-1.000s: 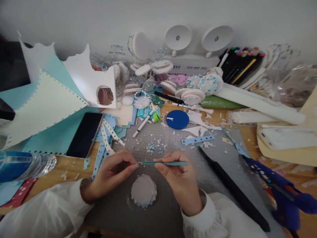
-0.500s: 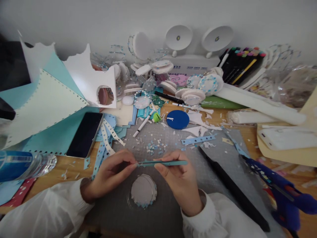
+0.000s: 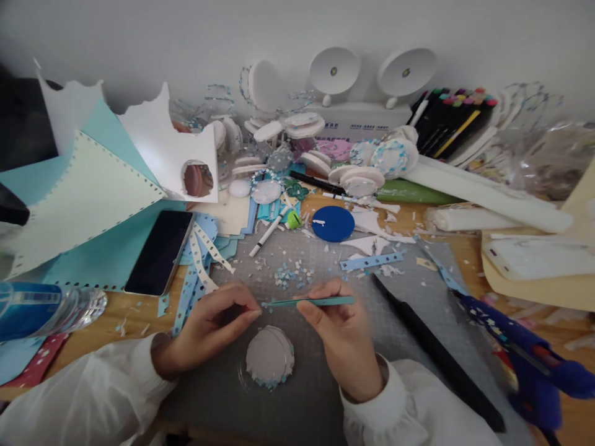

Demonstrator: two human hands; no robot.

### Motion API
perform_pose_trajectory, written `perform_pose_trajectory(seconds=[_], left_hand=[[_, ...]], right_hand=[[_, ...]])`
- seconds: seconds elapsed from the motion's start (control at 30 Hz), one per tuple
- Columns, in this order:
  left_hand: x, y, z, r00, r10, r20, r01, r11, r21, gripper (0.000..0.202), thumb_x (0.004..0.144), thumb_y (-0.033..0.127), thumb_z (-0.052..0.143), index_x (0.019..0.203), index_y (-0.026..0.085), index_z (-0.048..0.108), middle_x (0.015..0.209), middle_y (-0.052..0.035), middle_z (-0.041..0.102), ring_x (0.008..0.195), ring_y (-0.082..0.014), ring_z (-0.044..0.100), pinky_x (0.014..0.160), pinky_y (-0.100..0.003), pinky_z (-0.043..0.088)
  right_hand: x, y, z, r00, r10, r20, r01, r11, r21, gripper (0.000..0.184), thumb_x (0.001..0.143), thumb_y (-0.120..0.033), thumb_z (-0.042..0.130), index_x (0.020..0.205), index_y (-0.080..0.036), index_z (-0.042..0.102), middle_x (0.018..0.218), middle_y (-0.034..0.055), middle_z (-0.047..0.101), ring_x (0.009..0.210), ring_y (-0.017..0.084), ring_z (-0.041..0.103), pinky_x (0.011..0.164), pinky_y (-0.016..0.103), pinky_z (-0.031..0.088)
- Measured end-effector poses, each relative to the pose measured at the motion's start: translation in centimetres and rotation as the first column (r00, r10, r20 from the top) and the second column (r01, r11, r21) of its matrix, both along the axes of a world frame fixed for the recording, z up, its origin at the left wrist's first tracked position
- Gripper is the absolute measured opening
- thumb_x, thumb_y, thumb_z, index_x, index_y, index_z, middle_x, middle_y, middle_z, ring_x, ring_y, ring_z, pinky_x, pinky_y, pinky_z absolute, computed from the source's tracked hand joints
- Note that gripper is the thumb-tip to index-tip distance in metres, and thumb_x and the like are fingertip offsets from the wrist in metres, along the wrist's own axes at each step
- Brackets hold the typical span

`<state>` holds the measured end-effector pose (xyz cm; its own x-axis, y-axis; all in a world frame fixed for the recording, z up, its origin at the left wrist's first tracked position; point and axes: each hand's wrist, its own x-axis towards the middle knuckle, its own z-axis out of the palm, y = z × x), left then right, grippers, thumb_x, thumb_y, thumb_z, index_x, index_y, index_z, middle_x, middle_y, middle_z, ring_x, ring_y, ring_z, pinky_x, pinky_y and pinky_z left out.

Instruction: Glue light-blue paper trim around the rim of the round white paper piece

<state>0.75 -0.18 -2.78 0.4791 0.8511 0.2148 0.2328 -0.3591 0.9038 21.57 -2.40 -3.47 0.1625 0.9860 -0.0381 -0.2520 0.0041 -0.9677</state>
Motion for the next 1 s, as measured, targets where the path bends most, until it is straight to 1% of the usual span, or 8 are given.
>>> perform_pose_trajectory(seconds=[0.13,0.3,0.47,0.6,0.7,0.83,0.9,1.0], left_hand=[[0.0,-0.2,-0.1,0.999,0.008,-0.035,-0.006,0.998,0.062,0.004,0.088,0.014,0.057,0.085,0.016,0.059,0.076,-0.0034,0.061,0.072,-0.0135,0.057,0.067,-0.024,0.047],[0.0,-0.1,-0.5,0.982,0.18,-0.049,-0.165,0.961,0.22,0.015,0.082,0.009,0.061,0.093,0.018,0.059,0.09,-0.0044,0.058,0.072,-0.0119,0.053,0.064,-0.023,0.046],[-0.3,0.0,-0.5,0.974,0.219,-0.056,-0.201,0.952,0.229,0.009,0.087,0.012,0.06,0.081,0.018,0.057,0.072,0.0001,0.056,0.066,-0.0116,0.051,0.06,-0.022,0.041],[-0.6,-0.3,-0.4,0.973,0.228,-0.031,-0.217,0.953,0.209,0.017,0.091,0.008,0.048,0.099,0.018,0.06,0.086,-0.0044,0.06,0.081,-0.0153,0.055,0.072,-0.027,0.044],[-0.8,-0.5,0.0,0.977,0.212,0.004,-0.209,0.96,0.189,0.027,0.089,0.008,0.049,0.111,0.019,0.06,0.095,-0.0066,0.057,0.085,-0.0164,0.053,0.072,-0.028,0.044],[-0.8,-0.7,0.6,0.99,0.135,0.048,-0.14,0.983,0.122,0.021,0.088,0.013,0.053,0.102,0.018,0.067,0.083,-0.0051,0.056,0.074,-0.0148,0.05,0.064,-0.026,0.042],[-0.8,-0.8,0.8,0.994,0.075,0.079,-0.078,0.996,0.037,0.017,0.089,0.017,0.054,0.096,0.017,0.07,0.076,-0.005,0.058,0.07,-0.0145,0.052,0.061,-0.025,0.042],[-0.8,-0.9,0.9,0.985,-0.024,0.173,0.054,0.984,-0.17,0.024,0.092,0.029,0.054,0.088,0.015,0.073,0.073,-0.0066,0.063,0.068,-0.0145,0.056,0.061,-0.025,0.042]], right_hand=[[0.8,0.4,0.2,0.993,-0.061,-0.099,0.053,0.996,-0.077,0.027,0.067,-0.028,0.08,0.075,-0.022,0.055,0.073,-0.0017,0.059,0.059,0.011,0.057,0.055,0.024,0.049],[1.1,0.6,0.4,0.986,-0.128,-0.107,0.118,0.988,-0.095,0.027,0.065,-0.03,0.081,0.075,-0.024,0.057,0.071,-0.002,0.059,0.058,0.011,0.054,0.054,0.025,0.048],[1.0,0.5,0.4,0.98,-0.11,-0.165,0.094,0.991,-0.098,0.025,0.065,-0.026,0.081,0.074,-0.023,0.058,0.071,-0.0028,0.059,0.057,0.009,0.053,0.054,0.022,0.048],[1.0,0.4,0.2,0.986,-0.087,-0.139,0.08,0.995,-0.059,0.022,0.069,-0.025,0.079,0.075,-0.023,0.059,0.073,-0.0026,0.061,0.059,0.01,0.056,0.056,0.022,0.049],[1.2,0.4,0.5,0.995,-0.099,-0.017,0.1,0.994,0.04,0.018,0.07,-0.022,0.079,0.073,-0.023,0.061,0.075,-0.0014,0.061,0.066,0.012,0.061,0.059,0.025,0.051],[1.2,-0.1,1.8,0.95,-0.191,0.247,0.102,0.938,0.332,0.019,0.07,-0.01,0.076,0.073,-0.024,0.064,0.073,-0.0011,0.061,0.073,0.016,0.063,0.066,0.031,0.053],[1.0,-0.7,2.9,0.897,-0.226,0.38,0.029,0.888,0.46,0.023,0.071,-0.003,0.072,0.078,-0.025,0.066,0.073,-0.001,0.063,0.069,0.016,0.062,0.064,0.032,0.052],[0.1,-1.7,4.1,0.75,-0.233,0.62,-0.224,0.792,0.568,0.027,0.075,-0.002,0.068,0.09,-0.024,0.067,0.081,0.0002,0.07,0.068,0.015,0.062,0.064,0.032,0.052]])
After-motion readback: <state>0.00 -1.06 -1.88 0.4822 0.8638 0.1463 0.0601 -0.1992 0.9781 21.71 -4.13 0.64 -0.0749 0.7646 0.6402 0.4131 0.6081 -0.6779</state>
